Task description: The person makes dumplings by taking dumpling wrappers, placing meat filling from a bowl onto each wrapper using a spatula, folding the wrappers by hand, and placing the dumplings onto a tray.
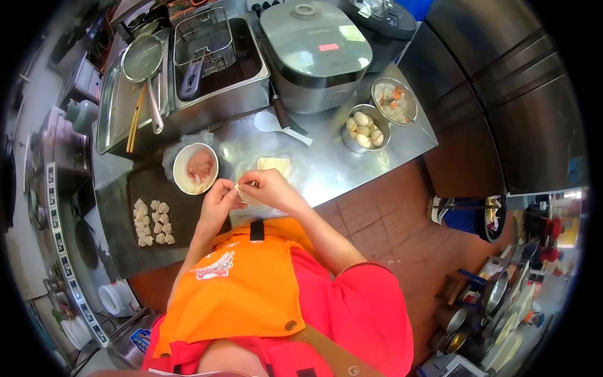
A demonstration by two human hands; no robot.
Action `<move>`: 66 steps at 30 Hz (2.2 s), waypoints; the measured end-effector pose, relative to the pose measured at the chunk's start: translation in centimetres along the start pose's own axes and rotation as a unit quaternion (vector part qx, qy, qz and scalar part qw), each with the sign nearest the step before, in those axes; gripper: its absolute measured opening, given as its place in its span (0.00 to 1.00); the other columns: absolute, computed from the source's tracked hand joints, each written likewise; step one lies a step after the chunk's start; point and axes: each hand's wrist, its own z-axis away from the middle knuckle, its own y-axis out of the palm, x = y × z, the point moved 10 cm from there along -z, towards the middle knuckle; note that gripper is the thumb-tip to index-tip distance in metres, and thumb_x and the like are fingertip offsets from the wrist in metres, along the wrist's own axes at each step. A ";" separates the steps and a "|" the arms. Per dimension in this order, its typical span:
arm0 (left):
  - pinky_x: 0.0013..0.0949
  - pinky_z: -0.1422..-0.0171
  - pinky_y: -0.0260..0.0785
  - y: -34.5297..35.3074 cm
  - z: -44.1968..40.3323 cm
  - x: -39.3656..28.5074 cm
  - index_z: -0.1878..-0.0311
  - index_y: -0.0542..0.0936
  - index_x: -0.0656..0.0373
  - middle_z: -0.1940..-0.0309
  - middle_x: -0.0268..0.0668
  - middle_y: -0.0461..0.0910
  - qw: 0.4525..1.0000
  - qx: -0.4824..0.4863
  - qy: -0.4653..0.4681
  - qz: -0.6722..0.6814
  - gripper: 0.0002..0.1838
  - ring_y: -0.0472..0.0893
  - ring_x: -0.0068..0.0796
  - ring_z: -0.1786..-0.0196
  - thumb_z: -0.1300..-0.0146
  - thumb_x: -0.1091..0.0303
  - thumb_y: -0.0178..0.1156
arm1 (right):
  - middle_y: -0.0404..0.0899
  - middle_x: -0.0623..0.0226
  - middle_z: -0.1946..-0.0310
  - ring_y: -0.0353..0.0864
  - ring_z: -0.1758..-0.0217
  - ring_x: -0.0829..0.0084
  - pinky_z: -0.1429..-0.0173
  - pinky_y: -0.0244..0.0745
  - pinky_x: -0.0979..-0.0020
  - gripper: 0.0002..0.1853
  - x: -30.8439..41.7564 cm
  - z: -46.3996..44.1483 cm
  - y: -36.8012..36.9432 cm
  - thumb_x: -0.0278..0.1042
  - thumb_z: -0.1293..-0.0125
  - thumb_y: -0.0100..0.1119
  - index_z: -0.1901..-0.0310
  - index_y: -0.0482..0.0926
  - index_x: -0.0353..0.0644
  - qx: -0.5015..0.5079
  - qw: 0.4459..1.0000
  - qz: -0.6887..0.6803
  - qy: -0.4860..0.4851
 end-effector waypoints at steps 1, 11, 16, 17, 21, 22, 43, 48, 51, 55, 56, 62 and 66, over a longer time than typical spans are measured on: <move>0.30 0.54 0.77 0.1 -0.1 0.1 0.56 0.69 0.62 0.62 0.35 0.75 1.000 -0.001 -0.003 -0.015 0.05 0.80 0.25 0.59 0.31 0.71 0.51 | 0.82 0.58 0.72 0.81 0.70 0.71 0.64 0.73 0.73 0.08 0.5 0.1 -0.3 0.30 0.40 0.60 0.62 0.81 0.37 -0.007 0.999 0.026 -0.018; 0.28 0.56 0.77 1.9 -0.7 -0.5 0.58 0.70 0.63 0.63 0.35 0.75 0.996 0.005 -0.004 -0.084 0.04 0.80 0.24 0.60 0.31 0.72 0.50 | 0.81 0.57 0.71 0.81 0.67 0.57 0.62 0.76 0.65 0.08 1.4 0.7 -2.1 0.34 0.42 0.60 0.65 0.83 0.40 -0.019 0.991 0.104 -0.081; 0.29 0.57 0.77 2.8 -1.3 0.5 0.58 0.71 0.61 0.60 0.36 0.76 0.998 0.041 0.006 -0.046 0.05 0.80 0.26 0.59 0.31 0.70 0.52 | 0.81 0.55 0.70 0.81 0.67 0.58 0.62 0.75 0.66 0.09 -0.3 1.3 -3.4 0.34 0.42 0.61 0.64 0.82 0.39 -0.019 0.995 0.072 -0.062; 0.30 0.57 0.77 2.8 -1.5 1.0 0.57 0.71 0.61 0.60 0.36 0.76 0.999 0.047 0.003 -0.027 0.06 0.80 0.26 0.59 0.31 0.69 0.52 | 0.81 0.55 0.70 0.81 0.67 0.58 0.62 0.75 0.66 0.09 -0.6 1.3 -3.1 0.34 0.43 0.61 0.64 0.82 0.39 -0.016 0.996 0.062 -0.064; 0.33 0.55 0.77 3.9 -1.6 0.6 0.56 0.71 0.61 0.59 0.35 0.75 0.995 0.022 -0.017 0.093 0.07 0.80 0.27 0.58 0.30 0.68 0.51 | 0.82 0.59 0.70 0.81 0.69 0.70 0.63 0.74 0.72 0.08 -2.0 1.8 -4.1 0.32 0.39 0.61 0.61 0.81 0.39 -0.031 0.999 0.037 -0.001; 0.32 0.54 0.77 4.0 -1.7 0.6 0.56 0.70 0.61 0.60 0.35 0.75 0.996 0.023 -0.014 0.089 0.07 0.80 0.27 0.58 0.30 0.68 0.52 | 0.82 0.60 0.70 0.82 0.68 0.71 0.62 0.75 0.72 0.07 -2.3 2.0 -4.3 0.32 0.39 0.61 0.62 0.81 0.38 -0.040 0.999 0.006 0.011; 0.38 0.37 0.64 2.3 -1.6 0.3 0.54 0.73 0.59 0.54 0.37 0.77 0.946 0.081 0.040 0.311 0.08 0.76 0.30 0.47 0.36 0.75 0.50 | 0.70 0.76 0.77 0.59 0.82 0.84 0.77 0.56 0.81 0.06 -6.3 2.4 -3.0 0.28 0.37 0.53 0.61 0.76 0.37 0.035 0.838 -0.532 0.116; 0.49 0.27 0.53 1.4 -0.9 -0.4 0.47 0.74 0.60 0.42 0.43 0.74 0.844 0.135 0.026 0.519 0.17 0.70 0.42 0.36 0.39 0.70 0.50 | 0.70 0.70 0.76 0.57 0.84 0.87 0.83 0.53 0.87 0.05 -7.2 2.3 -4.5 0.31 0.36 0.54 0.62 0.69 0.42 0.052 0.726 -0.684 0.050; 0.52 0.26 0.50 0.4 -0.5 -1.3 0.43 0.73 0.63 0.38 0.45 0.71 0.826 0.166 0.059 0.535 0.21 0.67 0.45 0.33 0.39 0.68 0.48 | 0.73 0.66 0.72 0.57 0.84 0.85 0.84 0.50 0.85 0.05 -4.7 1.8 -8.5 0.29 0.36 0.52 0.60 0.72 0.39 0.044 0.776 -0.629 -0.010; 0.54 0.26 0.51 -1.9 -0.4 -1.3 0.43 0.73 0.65 0.39 0.46 0.71 0.844 0.117 0.088 0.516 0.21 0.67 0.47 0.33 0.39 0.68 0.47 | 0.74 0.65 0.72 0.58 0.84 0.85 0.83 0.52 0.83 0.05 -3.8 1.7 -11.0 0.26 0.35 0.52 0.59 0.73 0.37 0.056 0.826 -0.560 -0.022; 0.54 0.26 0.51 -2.0 -0.5 -1.2 0.43 0.72 0.65 0.39 0.47 0.71 0.846 0.116 0.094 0.512 0.22 0.66 0.47 0.33 0.39 0.67 0.46 | 0.74 0.66 0.72 0.58 0.84 0.85 0.83 0.51 0.83 0.05 -4.2 1.7 -11.1 0.26 0.35 0.52 0.60 0.73 0.37 0.058 0.842 -0.536 -0.015; 0.55 0.27 0.53 -3.0 -0.3 -1.0 0.37 0.68 0.59 0.35 0.47 0.65 0.854 0.077 0.080 0.509 0.25 0.64 0.50 0.32 0.39 0.67 0.48 | 0.71 0.79 0.76 0.60 0.80 0.89 0.78 0.50 0.83 0.05 -2.3 2.7 -8.0 0.27 0.38 0.60 0.62 0.76 0.41 0.096 0.914 -0.382 0.092; 0.54 0.26 0.50 -2.6 -0.1 -0.8 0.33 0.61 0.63 0.31 0.47 0.60 0.827 0.155 0.078 0.535 0.29 0.59 0.49 0.29 0.38 0.66 0.47 | 0.71 0.77 0.76 0.60 0.79 0.89 0.79 0.50 0.84 0.06 -2.8 3.1 -7.3 0.28 0.37 0.58 0.59 0.75 0.41 0.057 0.928 -0.335 0.153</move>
